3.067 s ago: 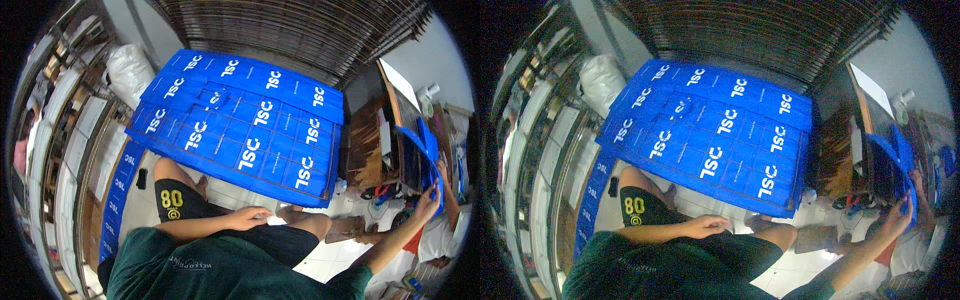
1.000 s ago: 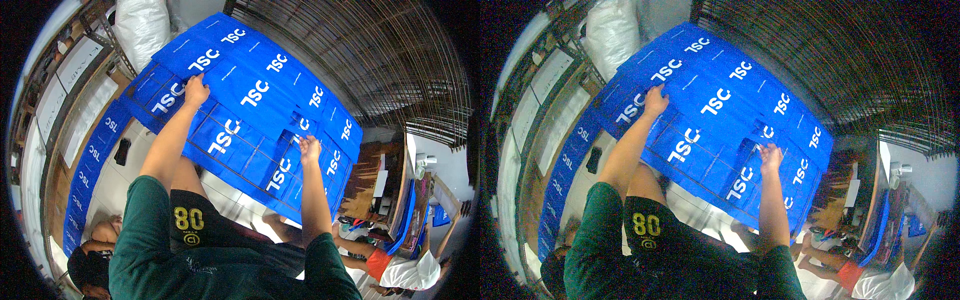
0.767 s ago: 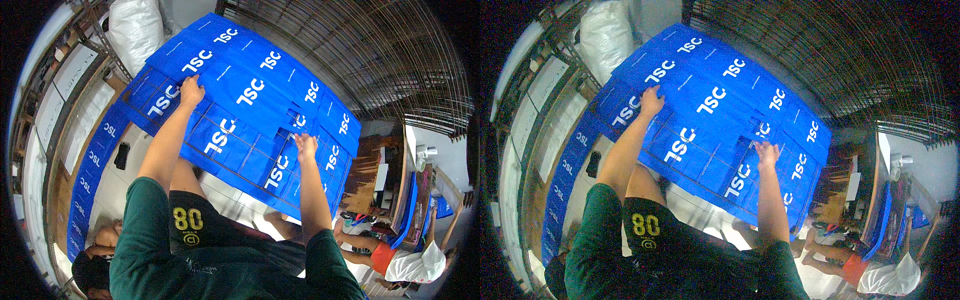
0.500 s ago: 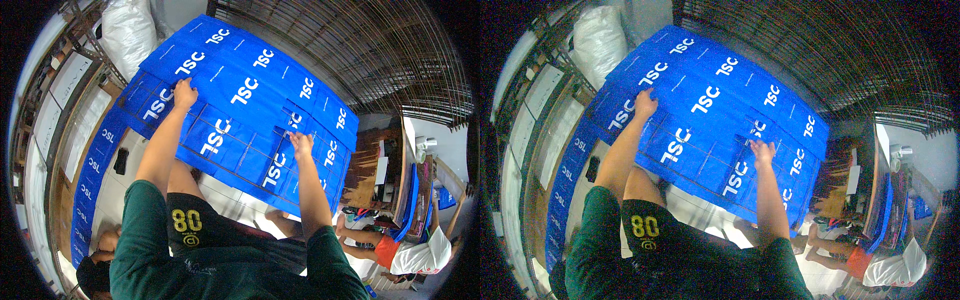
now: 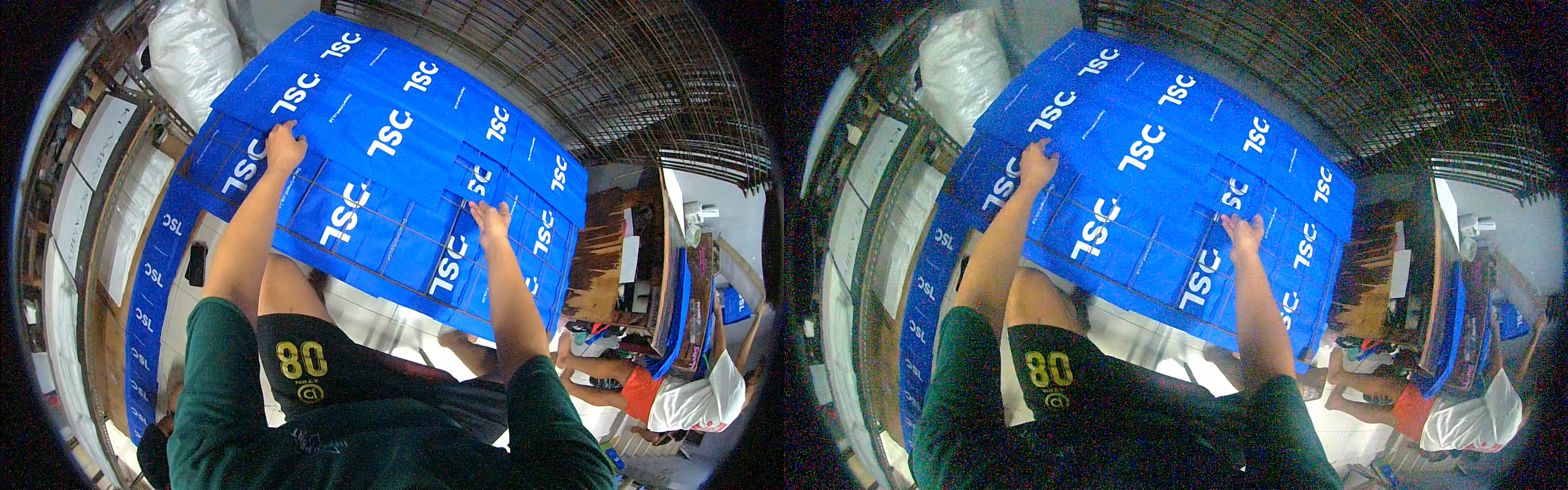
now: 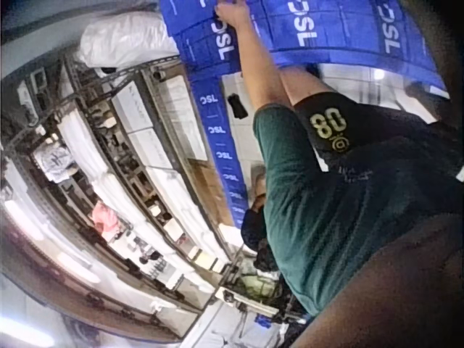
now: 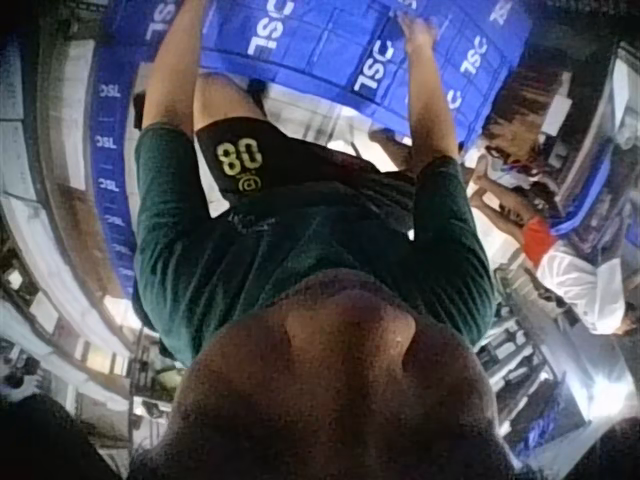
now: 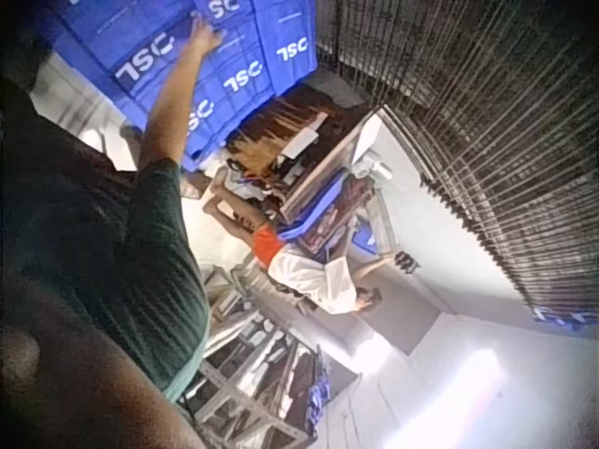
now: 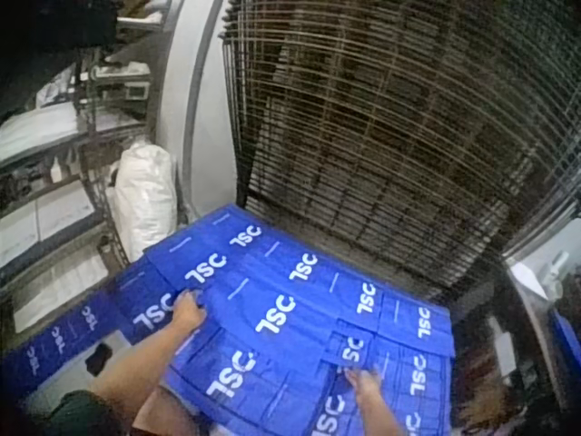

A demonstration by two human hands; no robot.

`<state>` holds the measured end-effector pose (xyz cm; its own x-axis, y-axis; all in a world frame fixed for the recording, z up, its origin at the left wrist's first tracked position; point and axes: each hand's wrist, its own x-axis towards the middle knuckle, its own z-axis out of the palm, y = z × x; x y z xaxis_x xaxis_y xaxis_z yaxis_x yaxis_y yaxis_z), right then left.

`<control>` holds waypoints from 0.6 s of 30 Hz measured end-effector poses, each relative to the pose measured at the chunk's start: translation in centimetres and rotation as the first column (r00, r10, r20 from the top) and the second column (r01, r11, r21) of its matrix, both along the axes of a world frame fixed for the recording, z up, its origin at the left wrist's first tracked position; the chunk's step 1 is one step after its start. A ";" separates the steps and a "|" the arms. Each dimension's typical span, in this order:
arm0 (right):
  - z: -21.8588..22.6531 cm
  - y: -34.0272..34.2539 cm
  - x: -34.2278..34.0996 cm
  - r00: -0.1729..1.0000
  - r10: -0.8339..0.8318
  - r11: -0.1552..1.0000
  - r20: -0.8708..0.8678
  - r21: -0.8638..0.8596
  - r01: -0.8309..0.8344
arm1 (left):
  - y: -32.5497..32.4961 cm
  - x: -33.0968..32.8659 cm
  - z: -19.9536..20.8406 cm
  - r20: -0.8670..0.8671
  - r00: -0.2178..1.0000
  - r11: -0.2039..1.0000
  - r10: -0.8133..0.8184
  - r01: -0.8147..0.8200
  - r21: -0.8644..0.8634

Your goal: The person folds blue tote bags and stacks them on a table. They repeatedly pick up bags, fold them, and place them in a growing pile while another person works nearby.

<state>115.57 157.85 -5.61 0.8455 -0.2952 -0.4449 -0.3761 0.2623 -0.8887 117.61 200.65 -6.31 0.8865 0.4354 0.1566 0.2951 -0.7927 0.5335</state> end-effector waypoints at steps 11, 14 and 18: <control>-1.2 -0.3 0.1 0.999 -0.043 0.999 0.032 -0.006 0.044 | 0.0 0.1 -0.8 0.014 1.000 1.000 0.014 -0.014 -0.022; -1.1 -0.2 -0.1 0.998 -0.065 0.998 0.016 -0.008 0.065 | -0.1 0.2 -1.0 0.014 1.000 1.000 0.010 -0.009 -0.018; -1.4 -0.3 0.1 0.994 -0.109 0.994 0.031 0.021 0.108 | -0.2 0.5 -0.7 -0.013 1.000 1.000 0.012 -0.012 -0.016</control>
<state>115.70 157.59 -7.02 0.8228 -0.3780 -0.4245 -0.3158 0.3168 -0.8944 118.07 200.46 -6.96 0.8831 0.4484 0.1380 0.3115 -0.7804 0.5421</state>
